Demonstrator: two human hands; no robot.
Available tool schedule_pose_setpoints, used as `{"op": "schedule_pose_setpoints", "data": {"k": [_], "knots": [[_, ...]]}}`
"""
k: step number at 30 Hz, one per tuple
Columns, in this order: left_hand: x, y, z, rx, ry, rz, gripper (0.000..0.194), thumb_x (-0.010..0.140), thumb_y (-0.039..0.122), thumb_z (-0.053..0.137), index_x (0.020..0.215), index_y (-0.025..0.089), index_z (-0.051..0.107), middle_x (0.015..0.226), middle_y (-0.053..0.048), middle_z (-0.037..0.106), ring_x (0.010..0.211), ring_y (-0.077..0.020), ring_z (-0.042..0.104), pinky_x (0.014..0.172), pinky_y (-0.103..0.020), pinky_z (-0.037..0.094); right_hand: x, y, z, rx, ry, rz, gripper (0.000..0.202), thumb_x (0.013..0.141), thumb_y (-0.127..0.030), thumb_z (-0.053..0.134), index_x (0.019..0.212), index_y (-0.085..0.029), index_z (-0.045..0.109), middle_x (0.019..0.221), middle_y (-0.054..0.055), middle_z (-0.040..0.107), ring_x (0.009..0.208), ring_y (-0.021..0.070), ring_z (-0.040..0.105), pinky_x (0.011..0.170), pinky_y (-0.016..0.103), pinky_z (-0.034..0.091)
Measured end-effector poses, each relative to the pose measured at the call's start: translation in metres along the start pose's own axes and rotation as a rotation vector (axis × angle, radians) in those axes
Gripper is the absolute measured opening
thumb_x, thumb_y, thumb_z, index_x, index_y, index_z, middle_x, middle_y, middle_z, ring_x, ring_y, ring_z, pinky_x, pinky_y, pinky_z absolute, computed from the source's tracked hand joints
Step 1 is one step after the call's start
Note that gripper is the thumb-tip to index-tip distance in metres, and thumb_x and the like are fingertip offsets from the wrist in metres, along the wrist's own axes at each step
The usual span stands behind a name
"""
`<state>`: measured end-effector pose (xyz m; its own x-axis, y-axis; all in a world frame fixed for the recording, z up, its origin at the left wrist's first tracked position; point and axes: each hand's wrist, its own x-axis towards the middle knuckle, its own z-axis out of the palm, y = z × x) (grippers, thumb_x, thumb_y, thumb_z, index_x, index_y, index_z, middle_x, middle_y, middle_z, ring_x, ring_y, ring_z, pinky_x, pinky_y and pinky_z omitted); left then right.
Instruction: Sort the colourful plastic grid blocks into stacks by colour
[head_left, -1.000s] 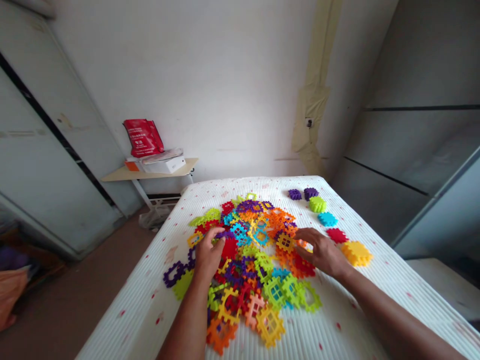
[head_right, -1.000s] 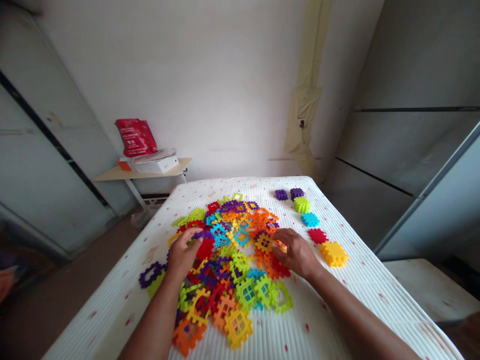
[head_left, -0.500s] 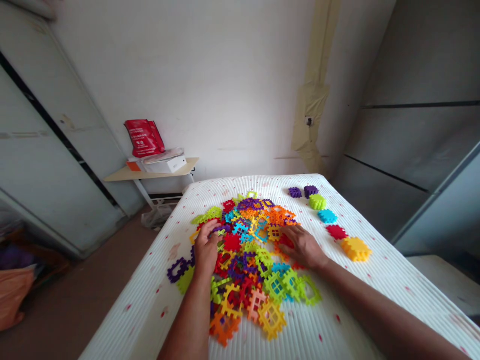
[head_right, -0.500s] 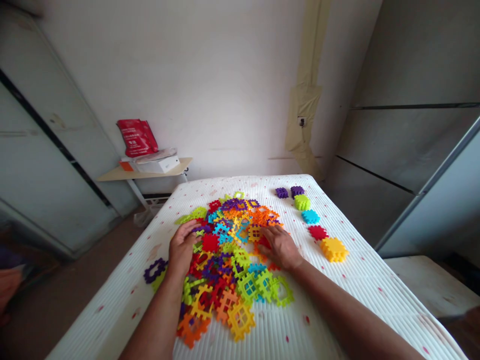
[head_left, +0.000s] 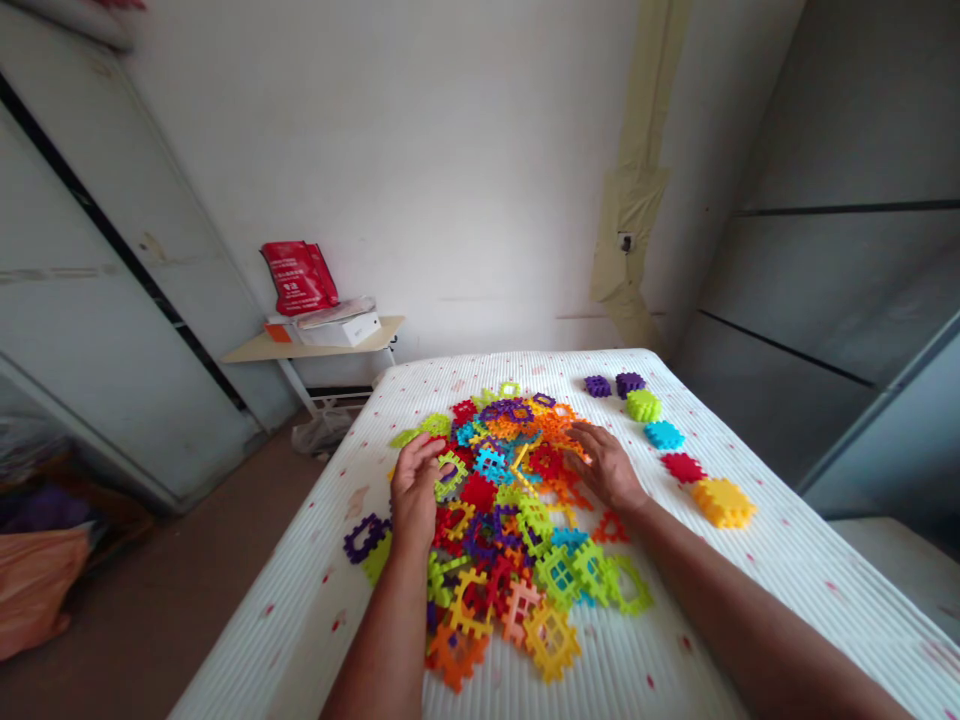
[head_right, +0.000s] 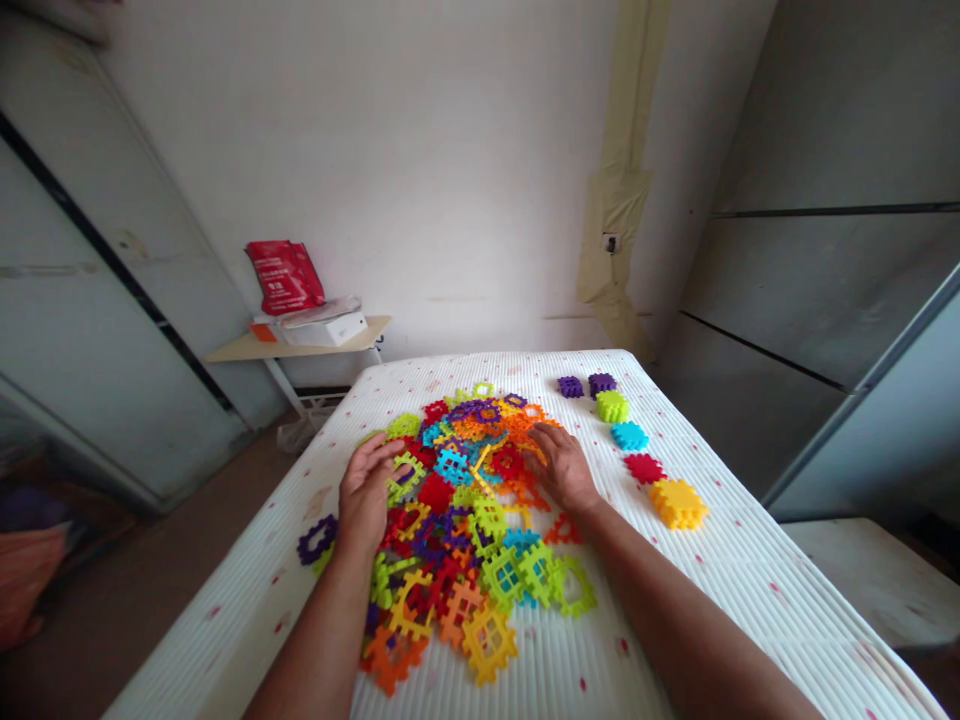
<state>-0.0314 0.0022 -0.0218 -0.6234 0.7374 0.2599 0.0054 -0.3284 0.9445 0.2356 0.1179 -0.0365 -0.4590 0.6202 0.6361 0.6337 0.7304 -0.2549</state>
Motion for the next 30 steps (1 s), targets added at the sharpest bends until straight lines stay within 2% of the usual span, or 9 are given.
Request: {"op": "schedule_pose_setpoints", "data": {"k": [3,5,8,11,13,20,23,26,30], "knots": [[-0.003,0.004,-0.001,0.063,0.007,-0.069,0.044,0.076,0.041,0.056,0.114,0.019,0.052,0.103,-0.01,0.065,0.099,-0.0232,0.061,0.058,-0.025,0.053,-0.004,0.01,-0.004,0.019,0.058,0.03,0.03,0.09,-0.035,0.043,0.105,-0.019,0.063,0.112,0.012,0.062,0.102,0.0232,0.058,0.089,0.041,0.047],[-0.003,0.003,-0.003,0.093,0.002,-0.107,0.041,0.076,0.039,0.054,0.113,0.02,0.053,0.1,-0.009,0.066,0.098,-0.0231,0.062,0.056,-0.024,0.053,-0.005,0.012,-0.004,0.038,0.078,0.045,0.03,0.09,-0.035,0.042,0.103,-0.02,0.064,0.109,0.012,0.063,0.1,0.0223,0.059,0.088,0.04,0.048],[0.0,-0.001,-0.006,0.148,-0.024,-0.115,0.038,0.074,0.025,0.051,0.111,0.021,0.054,0.098,-0.008,0.066,0.097,-0.0214,0.062,0.064,-0.029,0.054,-0.005,0.012,-0.001,0.05,0.062,0.029,0.03,0.09,-0.034,0.041,0.101,-0.021,0.065,0.108,0.011,0.064,0.099,0.0218,0.06,0.088,0.04,0.049],[0.005,-0.007,-0.008,0.249,-0.025,-0.039,0.041,0.065,0.012,0.048,0.105,0.02,0.058,0.094,-0.006,0.067,0.093,-0.0179,0.062,0.083,-0.034,0.05,-0.007,0.012,0.002,0.064,0.047,0.019,0.029,0.09,-0.033,0.041,0.102,-0.021,0.065,0.108,0.011,0.064,0.1,0.0219,0.059,0.087,0.04,0.049],[0.008,-0.009,-0.008,0.273,-0.035,0.013,0.042,0.062,0.01,0.049,0.102,0.019,0.059,0.097,-0.006,0.066,0.092,-0.0172,0.062,0.09,-0.035,0.046,-0.008,0.012,0.003,0.074,0.045,0.017,0.029,0.09,-0.032,0.042,0.102,-0.02,0.065,0.108,0.011,0.064,0.099,0.0219,0.06,0.087,0.04,0.049],[0.005,-0.004,-0.001,0.14,-0.061,0.059,0.035,0.067,0.02,0.053,0.102,0.017,0.057,0.104,-0.01,0.064,0.092,-0.019,0.063,0.081,-0.034,0.051,-0.009,0.011,0.004,0.064,0.02,-0.003,0.028,0.09,-0.031,0.042,0.099,-0.021,0.066,0.105,0.01,0.065,0.098,0.0217,0.061,0.085,0.039,0.051],[0.003,0.001,-0.003,0.131,0.008,0.127,0.029,0.073,0.025,0.053,0.101,0.017,0.058,0.1,-0.008,0.064,0.089,-0.0182,0.063,0.083,-0.034,0.05,-0.009,0.01,0.004,0.06,0.027,-0.016,0.028,0.09,-0.031,0.041,0.098,-0.021,0.066,0.105,0.01,0.065,0.097,0.0213,0.061,0.085,0.039,0.051],[0.003,0.006,-0.01,0.185,0.158,0.217,0.026,0.076,0.025,0.05,0.099,0.017,0.059,0.091,-0.005,0.065,0.085,-0.0175,0.063,0.084,-0.034,0.049,-0.009,0.011,0.005,0.059,0.026,-0.014,0.028,0.09,-0.031,0.041,0.098,-0.021,0.066,0.105,0.01,0.065,0.097,0.0213,0.061,0.086,0.038,0.051],[0.008,0.008,-0.025,0.326,0.34,0.242,0.026,0.075,0.021,0.045,0.095,0.019,0.061,0.083,-0.003,0.064,0.078,-0.0174,0.063,0.078,-0.032,0.049,-0.01,0.013,0.007,0.071,0.036,-0.014,0.028,0.09,-0.031,0.041,0.096,-0.02,0.066,0.103,0.01,0.065,0.096,0.0211,0.061,0.085,0.038,0.051]]}}
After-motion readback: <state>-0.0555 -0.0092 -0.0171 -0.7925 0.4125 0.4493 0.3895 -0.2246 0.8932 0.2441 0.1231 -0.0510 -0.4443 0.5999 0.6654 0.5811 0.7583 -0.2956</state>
